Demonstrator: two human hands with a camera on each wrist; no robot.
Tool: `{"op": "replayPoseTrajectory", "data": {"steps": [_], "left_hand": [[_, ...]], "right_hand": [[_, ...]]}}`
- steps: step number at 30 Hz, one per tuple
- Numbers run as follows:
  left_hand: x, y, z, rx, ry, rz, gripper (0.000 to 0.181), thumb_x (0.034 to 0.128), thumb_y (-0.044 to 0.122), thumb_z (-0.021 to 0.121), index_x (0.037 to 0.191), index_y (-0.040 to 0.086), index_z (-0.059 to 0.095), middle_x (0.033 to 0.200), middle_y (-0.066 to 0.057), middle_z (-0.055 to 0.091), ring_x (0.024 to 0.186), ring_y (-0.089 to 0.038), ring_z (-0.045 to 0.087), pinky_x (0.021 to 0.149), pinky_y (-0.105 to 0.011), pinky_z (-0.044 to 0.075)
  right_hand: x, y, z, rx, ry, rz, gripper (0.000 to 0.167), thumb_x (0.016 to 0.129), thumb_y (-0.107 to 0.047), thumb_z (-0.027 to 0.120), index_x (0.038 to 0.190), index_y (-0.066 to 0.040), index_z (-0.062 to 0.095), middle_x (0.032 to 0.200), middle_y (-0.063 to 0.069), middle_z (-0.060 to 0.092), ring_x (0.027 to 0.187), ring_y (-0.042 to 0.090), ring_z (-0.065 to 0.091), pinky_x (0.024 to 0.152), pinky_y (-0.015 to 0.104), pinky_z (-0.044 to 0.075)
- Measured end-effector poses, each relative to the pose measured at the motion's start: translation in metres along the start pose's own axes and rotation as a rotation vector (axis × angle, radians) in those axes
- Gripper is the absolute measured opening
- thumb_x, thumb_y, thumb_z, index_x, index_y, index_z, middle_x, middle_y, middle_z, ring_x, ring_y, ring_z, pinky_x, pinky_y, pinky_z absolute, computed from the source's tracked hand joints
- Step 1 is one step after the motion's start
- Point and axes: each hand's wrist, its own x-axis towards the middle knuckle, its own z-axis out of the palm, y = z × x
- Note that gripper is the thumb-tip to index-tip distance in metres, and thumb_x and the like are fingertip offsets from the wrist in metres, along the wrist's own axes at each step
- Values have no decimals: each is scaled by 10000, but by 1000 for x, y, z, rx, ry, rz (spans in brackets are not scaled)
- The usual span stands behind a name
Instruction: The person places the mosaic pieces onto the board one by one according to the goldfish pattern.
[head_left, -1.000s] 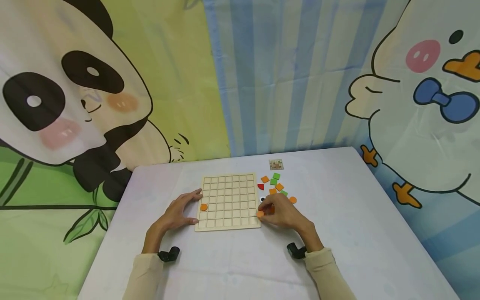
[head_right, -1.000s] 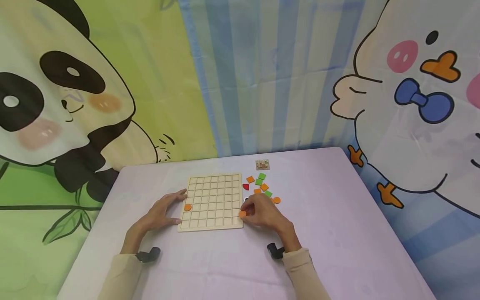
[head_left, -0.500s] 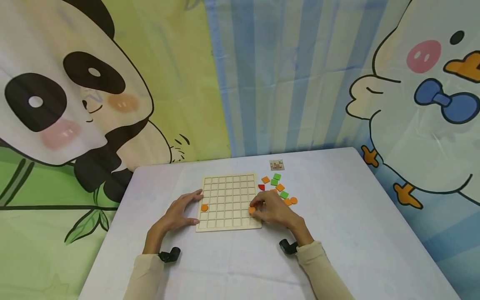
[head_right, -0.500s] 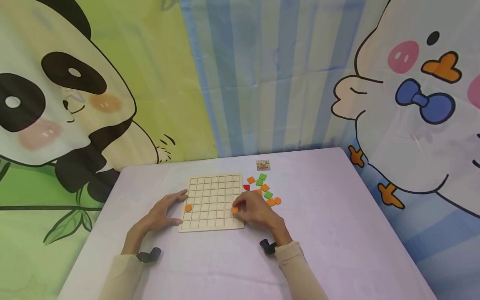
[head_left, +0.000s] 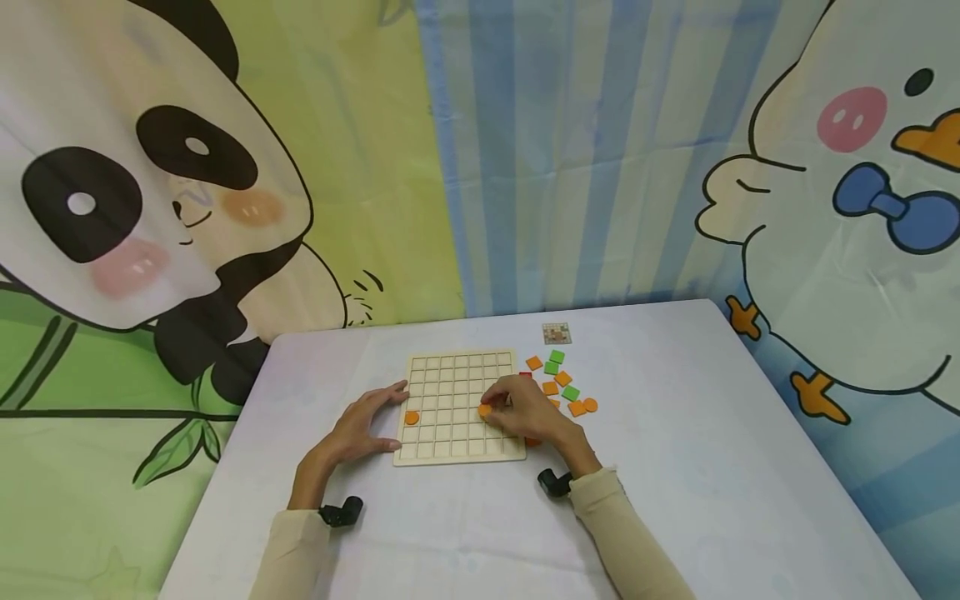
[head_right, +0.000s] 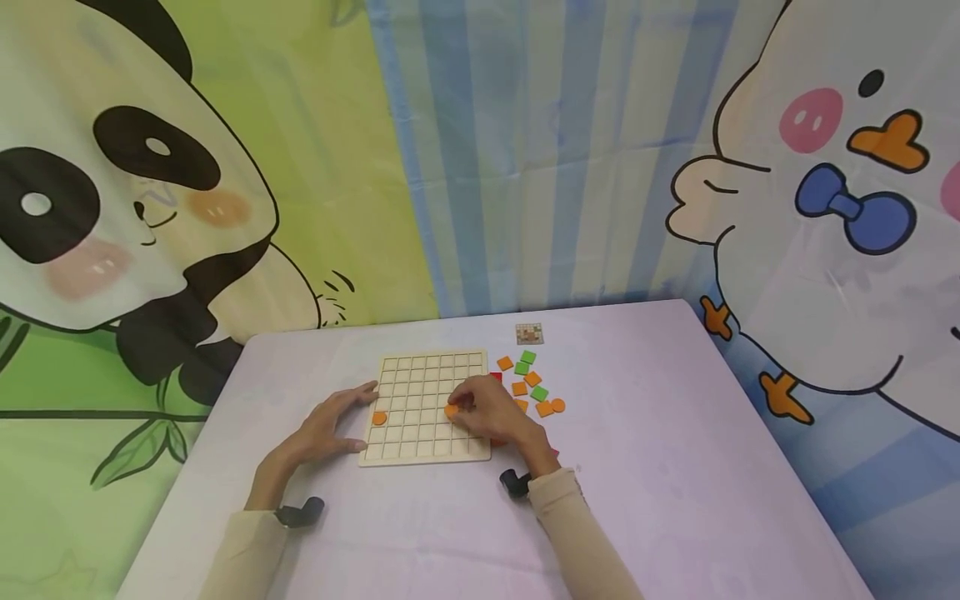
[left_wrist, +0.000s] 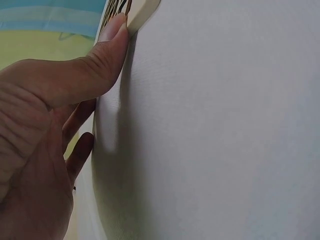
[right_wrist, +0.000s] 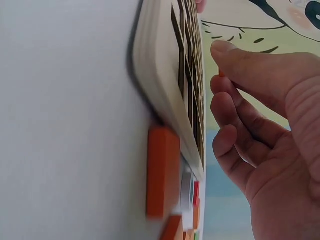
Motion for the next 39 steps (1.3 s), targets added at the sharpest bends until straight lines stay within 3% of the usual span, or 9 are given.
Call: {"op": "replayPoseTrajectory", "data": {"steps": [3, 6, 9, 13, 22, 29, 39], "left_hand": [[0, 6, -3, 1, -3, -2, 917, 745, 249, 990, 1559, 123, 588, 1743, -82, 452, 1525, -434, 445, 1175, -750, 360], [1, 14, -6, -5, -26, -45, 912, 749, 188, 991, 1560, 98, 584, 1746, -108, 443, 1553, -451, 430, 1220, -744, 342], [1, 18, -8, -7, -37, -74, 898, 761, 171, 989, 1559, 96, 583, 1750, -108, 438, 1572, -455, 417, 1241, -742, 333], [0, 22, -8, 0, -25, -70, 863, 770, 157, 985, 1536, 75, 598, 1733, -142, 456, 1554, -478, 436, 1216, -758, 354], [0, 19, -6, -24, -20, -48, 855, 780, 145, 972, 1543, 71, 592, 1737, -144, 448, 1545, -493, 430, 1210, -771, 343], [0, 10, -1, -20, 43, 46, 841, 786, 239, 958, 1534, 88, 605, 1716, -121, 484, 1467, -466, 475, 1103, -765, 374], [-3, 9, -3, -67, -9, -32, 856, 812, 195, 968, 1567, 91, 580, 1744, -134, 441, 1560, -482, 422, 1209, -775, 334]], "right_hand": [[7, -3, 6, 0, -7, 25, 186, 904, -79, 878, 1086, -72, 837, 1001, 23, 798, 845, 103, 675, 780, 253, 584], [13, -5, 10, -3, -18, 28, 204, 903, -110, 896, 1097, -81, 837, 1010, 12, 794, 854, 96, 672, 792, 243, 576], [19, -6, 14, -5, -34, -1, 211, 909, -115, 894, 1105, -68, 832, 1019, 22, 800, 861, 90, 680, 805, 263, 593], [28, -5, 18, -24, -55, -32, 203, 917, -121, 888, 1104, -71, 828, 1023, 16, 804, 861, 79, 686, 809, 269, 605], [47, -12, 26, -37, -72, -67, 205, 943, -101, 852, 1140, -54, 823, 1060, 28, 802, 926, 117, 688, 843, 259, 582], [62, -20, 35, -47, -63, -82, 223, 957, -71, 826, 1172, -15, 812, 1096, 81, 811, 927, 143, 705, 861, 271, 595], [79, -29, 46, -54, -35, -74, 208, 946, -92, 852, 1143, -29, 826, 1071, 71, 821, 919, 142, 714, 861, 261, 597]]}}
